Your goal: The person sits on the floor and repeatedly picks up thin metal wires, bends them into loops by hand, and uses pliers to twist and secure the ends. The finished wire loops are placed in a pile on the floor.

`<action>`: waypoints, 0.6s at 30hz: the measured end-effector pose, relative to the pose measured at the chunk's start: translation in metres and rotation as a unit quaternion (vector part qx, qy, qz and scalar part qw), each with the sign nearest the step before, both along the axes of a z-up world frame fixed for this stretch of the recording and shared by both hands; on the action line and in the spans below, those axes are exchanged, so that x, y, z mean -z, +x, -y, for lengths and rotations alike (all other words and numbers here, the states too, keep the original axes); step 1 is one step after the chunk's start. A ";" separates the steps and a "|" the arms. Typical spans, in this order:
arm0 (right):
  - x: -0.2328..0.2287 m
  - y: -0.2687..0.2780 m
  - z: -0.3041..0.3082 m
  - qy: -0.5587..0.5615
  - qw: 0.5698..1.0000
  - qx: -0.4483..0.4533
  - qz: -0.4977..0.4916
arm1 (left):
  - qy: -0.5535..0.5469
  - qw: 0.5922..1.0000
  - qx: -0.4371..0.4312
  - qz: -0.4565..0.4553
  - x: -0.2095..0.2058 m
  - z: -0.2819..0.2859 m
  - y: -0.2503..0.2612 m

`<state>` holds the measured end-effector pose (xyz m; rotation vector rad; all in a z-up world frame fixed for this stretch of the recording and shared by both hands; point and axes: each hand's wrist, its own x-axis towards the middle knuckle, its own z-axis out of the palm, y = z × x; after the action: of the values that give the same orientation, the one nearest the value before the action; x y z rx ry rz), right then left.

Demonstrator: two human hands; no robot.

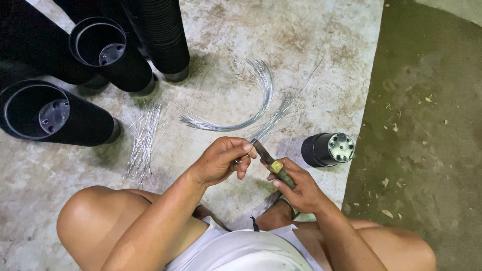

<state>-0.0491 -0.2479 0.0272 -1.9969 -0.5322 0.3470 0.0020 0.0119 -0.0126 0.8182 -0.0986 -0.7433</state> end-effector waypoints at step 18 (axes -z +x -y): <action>-0.001 -0.004 -0.005 -0.022 0.999 0.029 0.024 | -0.037 0.997 -0.015 -0.063 0.002 0.001 -0.003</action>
<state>-0.0533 -0.2425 0.0278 -2.0639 -0.4999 0.2786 -0.0008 0.0109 -0.0144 0.6987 -0.0016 -0.7565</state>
